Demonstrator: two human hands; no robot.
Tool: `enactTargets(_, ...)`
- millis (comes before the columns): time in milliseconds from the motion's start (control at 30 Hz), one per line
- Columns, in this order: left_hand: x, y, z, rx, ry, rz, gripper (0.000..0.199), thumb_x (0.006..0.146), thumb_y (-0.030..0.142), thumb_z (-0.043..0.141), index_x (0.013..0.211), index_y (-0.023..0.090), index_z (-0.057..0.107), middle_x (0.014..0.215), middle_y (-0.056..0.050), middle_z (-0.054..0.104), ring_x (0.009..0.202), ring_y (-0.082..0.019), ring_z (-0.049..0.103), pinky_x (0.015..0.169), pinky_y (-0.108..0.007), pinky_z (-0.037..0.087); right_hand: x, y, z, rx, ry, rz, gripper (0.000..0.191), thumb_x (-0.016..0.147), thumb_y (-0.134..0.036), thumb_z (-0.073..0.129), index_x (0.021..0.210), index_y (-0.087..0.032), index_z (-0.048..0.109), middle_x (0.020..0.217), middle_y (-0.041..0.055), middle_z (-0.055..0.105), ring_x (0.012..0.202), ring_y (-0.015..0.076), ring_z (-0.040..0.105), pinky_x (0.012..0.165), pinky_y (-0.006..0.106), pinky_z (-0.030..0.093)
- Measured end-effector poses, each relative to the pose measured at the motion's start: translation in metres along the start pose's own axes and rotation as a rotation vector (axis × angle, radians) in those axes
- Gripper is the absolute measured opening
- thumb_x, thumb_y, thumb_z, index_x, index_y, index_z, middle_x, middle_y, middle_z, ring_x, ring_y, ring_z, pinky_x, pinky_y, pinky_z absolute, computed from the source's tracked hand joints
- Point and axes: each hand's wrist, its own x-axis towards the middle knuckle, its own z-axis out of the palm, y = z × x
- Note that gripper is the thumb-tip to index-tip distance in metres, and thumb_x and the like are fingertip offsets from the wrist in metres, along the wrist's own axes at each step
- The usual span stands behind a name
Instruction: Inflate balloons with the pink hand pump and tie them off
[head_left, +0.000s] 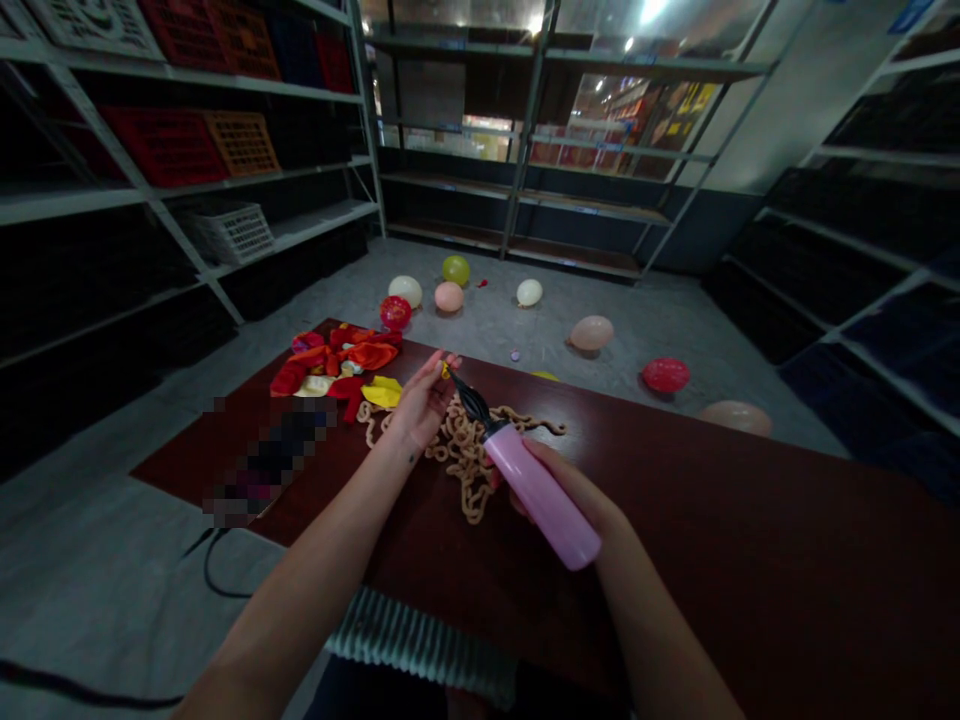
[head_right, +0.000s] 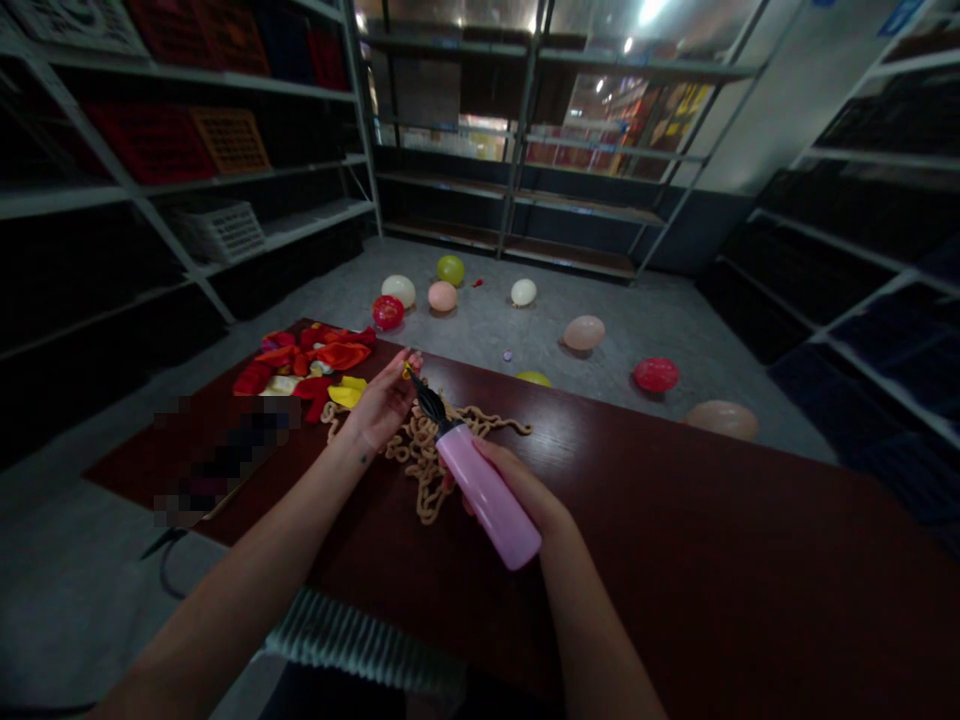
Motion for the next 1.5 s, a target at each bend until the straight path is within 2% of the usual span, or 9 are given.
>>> enactTargets(133, 0.001, -0.001, 0.000, -0.009, 0.035, 0.034, 0.023, 0.099, 0.002, 0.050, 0.114, 0.011, 0.065, 0.098, -0.008, 0.075, 0.081, -0.011, 0.073, 0.069, -0.017, 0.057, 0.002, 0.001, -0.001, -0.039, -0.005, -0.011, 0.052, 0.092, -0.058, 0.056, 0.116, -0.013, 0.067, 0.090, 0.0103, 0.076, 0.055, 0.0122, 0.065, 0.047, 0.021, 0.052)
enactTargets(400, 0.005, 0.000, -0.002, -0.032, 0.080, 0.082, 0.026, 0.099, 0.001, 0.049, 0.117, 0.010, 0.066, 0.100, -0.010, 0.074, 0.085, -0.011, 0.073, 0.073, -0.017, 0.057, 0.005, 0.003, -0.002, -0.049, 0.016, 0.024, 0.053, 0.093, -0.058, 0.055, 0.114, -0.011, 0.067, 0.087, 0.0099, 0.074, 0.055, 0.0122, 0.065, 0.048, 0.021, 0.053)
enactTargets(600, 0.004, -0.001, -0.003, -0.024, 0.044, 0.075, 0.029, 0.099, 0.002, 0.050, 0.122, 0.011, 0.066, 0.104, -0.011, 0.074, 0.087, -0.011, 0.072, 0.078, -0.017, 0.056, 0.007, 0.006, -0.004, -0.066, 0.008, 0.053, 0.054, 0.091, -0.060, 0.057, 0.111, -0.012, 0.069, 0.085, 0.0085, 0.074, 0.055, 0.0121, 0.065, 0.048, 0.022, 0.053)
enactTargets(867, -0.007, -0.011, 0.005, 0.031, 0.012, 0.039, 0.032, 0.098, 0.000, 0.051, 0.127, 0.009, 0.061, 0.103, -0.012, 0.074, 0.085, -0.012, 0.073, 0.075, -0.017, 0.057, 0.008, 0.004, 0.001, -0.064, 0.018, 0.025, 0.055, 0.091, -0.062, 0.056, 0.113, -0.013, 0.069, 0.086, 0.0089, 0.075, 0.055, 0.0121, 0.064, 0.049, 0.022, 0.052)
enactTargets(1100, -0.019, -0.020, 0.015, 0.080, 0.032, 0.037, 0.041, 0.097, 0.002, 0.054, 0.137, 0.013, 0.056, 0.106, -0.012, 0.074, 0.089, -0.013, 0.073, 0.089, -0.023, 0.055, 0.007, 0.006, 0.007, 0.005, 0.065, 0.026, 0.053, 0.089, -0.062, 0.061, 0.111, -0.014, 0.070, 0.085, 0.0076, 0.075, 0.057, 0.0126, 0.065, 0.051, 0.022, 0.054)
enactTargets(1233, -0.021, -0.022, 0.016, 0.086, -0.007, 0.092, 0.051, 0.098, 0.004, 0.053, 0.147, 0.017, 0.046, 0.105, -0.010, 0.074, 0.093, -0.013, 0.073, 0.094, -0.025, 0.053, 0.006, 0.007, 0.010, -0.010, 0.081, -0.018, 0.051, 0.089, -0.060, 0.061, 0.106, -0.014, 0.071, 0.083, 0.0075, 0.075, 0.056, 0.0128, 0.064, 0.050, 0.022, 0.053)
enactTargets(1367, -0.025, -0.023, 0.016, 0.098, -0.055, 0.143, 0.059, 0.099, 0.004, 0.053, 0.152, 0.023, 0.037, 0.105, -0.009, 0.074, 0.092, -0.013, 0.073, 0.092, -0.025, 0.053, 0.009, 0.008, 0.011, -0.068, 0.127, -0.055, 0.053, 0.085, -0.063, 0.063, 0.100, -0.013, 0.072, 0.080, 0.0074, 0.074, 0.055, 0.0130, 0.064, 0.052, 0.024, 0.053)
enactTargets(1500, -0.030, -0.024, 0.020, 0.096, -0.009, 0.186, 0.051, 0.099, 0.006, 0.054, 0.146, 0.023, 0.041, 0.104, -0.008, 0.074, 0.092, -0.015, 0.074, 0.089, -0.026, 0.054, 0.013, 0.010, 0.015, -0.138, 0.179, -0.113, 0.056, 0.079, -0.068, 0.067, 0.088, -0.013, 0.072, 0.073, 0.0064, 0.072, 0.055, 0.0132, 0.062, 0.052, 0.025, 0.050)
